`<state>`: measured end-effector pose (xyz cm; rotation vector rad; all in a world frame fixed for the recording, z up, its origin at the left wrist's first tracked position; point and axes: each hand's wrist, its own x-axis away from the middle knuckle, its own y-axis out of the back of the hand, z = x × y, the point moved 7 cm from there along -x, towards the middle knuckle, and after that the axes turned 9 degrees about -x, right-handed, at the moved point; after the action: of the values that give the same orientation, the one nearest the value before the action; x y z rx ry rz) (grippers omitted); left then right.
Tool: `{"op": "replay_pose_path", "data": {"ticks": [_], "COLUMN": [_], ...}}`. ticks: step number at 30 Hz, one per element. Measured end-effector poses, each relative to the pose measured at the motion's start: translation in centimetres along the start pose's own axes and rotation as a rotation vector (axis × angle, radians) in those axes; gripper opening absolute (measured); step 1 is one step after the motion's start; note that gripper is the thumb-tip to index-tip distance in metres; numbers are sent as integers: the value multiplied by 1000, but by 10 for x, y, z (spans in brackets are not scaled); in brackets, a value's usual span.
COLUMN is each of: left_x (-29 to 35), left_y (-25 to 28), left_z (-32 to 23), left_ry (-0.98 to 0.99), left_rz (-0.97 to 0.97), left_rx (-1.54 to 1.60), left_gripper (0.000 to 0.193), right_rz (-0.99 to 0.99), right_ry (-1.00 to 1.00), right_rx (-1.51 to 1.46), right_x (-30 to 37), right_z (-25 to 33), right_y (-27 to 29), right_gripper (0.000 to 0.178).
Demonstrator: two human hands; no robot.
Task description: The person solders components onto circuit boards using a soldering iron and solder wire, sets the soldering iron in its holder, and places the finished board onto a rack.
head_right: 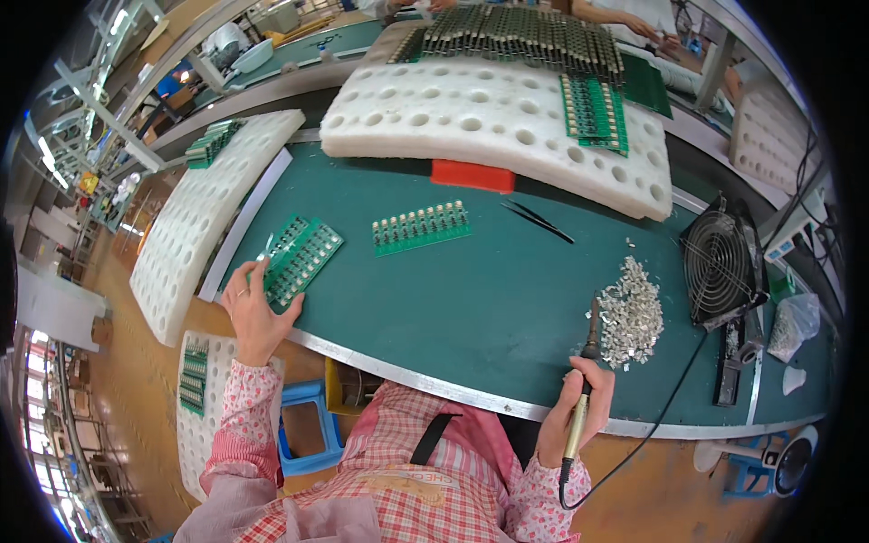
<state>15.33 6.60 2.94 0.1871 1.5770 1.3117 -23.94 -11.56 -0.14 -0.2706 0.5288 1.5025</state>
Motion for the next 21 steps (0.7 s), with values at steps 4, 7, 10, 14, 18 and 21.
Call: {"op": "replay_pose_path", "data": {"ticks": [4, 7, 10, 14, 18, 21], "left_x": [-26, -55, -72, -85, -62, -45], "left_y": [-1, -23, -46, -75, -56, -35], "left_z": [-53, -106, -140, -159, -164, -177], "left_ry": [2, -147, -210, -278, -200, -263], "left_rz": [-41, 55, 78, 203, 398, 435], "left_rx": [155, 352, 404, 601, 768, 771], "left_gripper": [64, 65, 60, 46, 40, 44], "right_rz": [41, 62, 41, -17, 39, -4], "right_ry": [12, 33, 43, 68, 192, 203], "right_rx": [26, 42, 53, 92, 69, 60], "right_x": [1, -2, -2, 1, -1, -2], "right_z": [-4, 2, 7, 4, 7, 14], "right_y": [-7, -9, -5, -1, -9, -4], "right_gripper": [11, 10, 10, 16, 23, 24]}}
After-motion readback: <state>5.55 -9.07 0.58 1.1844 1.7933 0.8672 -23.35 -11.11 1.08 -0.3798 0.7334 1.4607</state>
